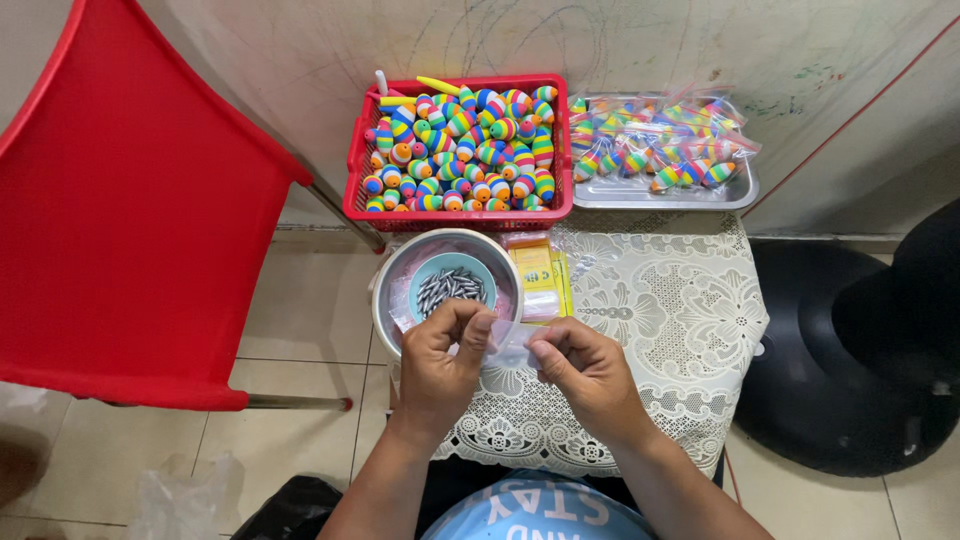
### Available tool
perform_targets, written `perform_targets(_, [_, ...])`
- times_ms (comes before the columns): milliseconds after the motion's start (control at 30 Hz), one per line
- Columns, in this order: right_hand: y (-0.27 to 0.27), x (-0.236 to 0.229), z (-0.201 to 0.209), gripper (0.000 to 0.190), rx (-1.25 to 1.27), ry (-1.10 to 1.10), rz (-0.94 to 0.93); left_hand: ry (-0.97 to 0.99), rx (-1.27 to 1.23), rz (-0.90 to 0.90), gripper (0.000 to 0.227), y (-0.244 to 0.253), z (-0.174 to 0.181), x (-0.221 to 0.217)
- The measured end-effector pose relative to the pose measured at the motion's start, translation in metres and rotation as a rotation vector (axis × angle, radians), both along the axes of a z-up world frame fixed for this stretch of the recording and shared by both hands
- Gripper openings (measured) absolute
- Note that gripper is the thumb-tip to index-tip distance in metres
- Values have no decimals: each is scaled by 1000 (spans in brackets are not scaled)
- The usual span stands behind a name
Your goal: The person picks up a colorful fishing lure from a red basket and a metal pin from a bowl, places them into a small plastic bag, and seals the bag by hand.
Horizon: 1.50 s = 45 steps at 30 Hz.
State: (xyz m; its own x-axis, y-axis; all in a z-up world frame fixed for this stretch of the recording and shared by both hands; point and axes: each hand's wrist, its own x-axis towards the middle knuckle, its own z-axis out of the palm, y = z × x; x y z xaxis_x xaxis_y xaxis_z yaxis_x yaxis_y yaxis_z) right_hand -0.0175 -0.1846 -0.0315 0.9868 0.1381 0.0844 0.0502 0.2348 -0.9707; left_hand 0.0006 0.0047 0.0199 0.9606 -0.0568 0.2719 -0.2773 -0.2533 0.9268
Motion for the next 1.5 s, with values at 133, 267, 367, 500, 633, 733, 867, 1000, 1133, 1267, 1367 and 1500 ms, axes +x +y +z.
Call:
perform_targets(133, [4, -1, 0, 12, -10, -29, -1, -125, -39, 1, 24, -2, -5, -1])
perform_targets(267, [5, -2, 8, 13, -15, -13, -20, -250, 71, 39, 20, -1, -12, 1])
perform_targets(367, [5, -1, 12, 14, -35, -28, -32, -362, 198, 67, 20, 1, -11, 6])
perform_targets(500, [8, -2, 15, 17, -142, -61, -62, -407, 281, 85, 19, 4, -12, 10])
perform_targets(633, [6, 0, 18, 19, -150, -84, -73, -312, 224, 86, 27, 6, -11, 8])
perform_targets(733, [3, 2, 18, 17, -151, -59, -75, 4, 38, -65, 61, 2, -1, 7])
perform_targets(867, [3, 10, 12, 12, -72, -99, -103, -42, -67, -78, 22, -11, -11, 8])
perform_targets(1000, [3, 14, 10, 12, -12, -127, -180, -141, -155, 21, 14, -22, -18, 4])
perform_targets(1133, [1, 13, 4, 12, 38, -87, -196, -147, -178, 41, 14, -27, -31, -2])
perform_targets(1267, [-4, 10, 2, 9, 70, -28, -191, -79, -131, -49, 20, -18, -38, -2])
perform_targets(1367, [-6, 11, -3, 9, 56, -26, -194, -92, -116, -56, 20, -15, -38, 1])
perform_targets(1500, [-5, 14, -6, 10, 59, -15, -185, -86, -107, -62, 18, -14, -39, 3])
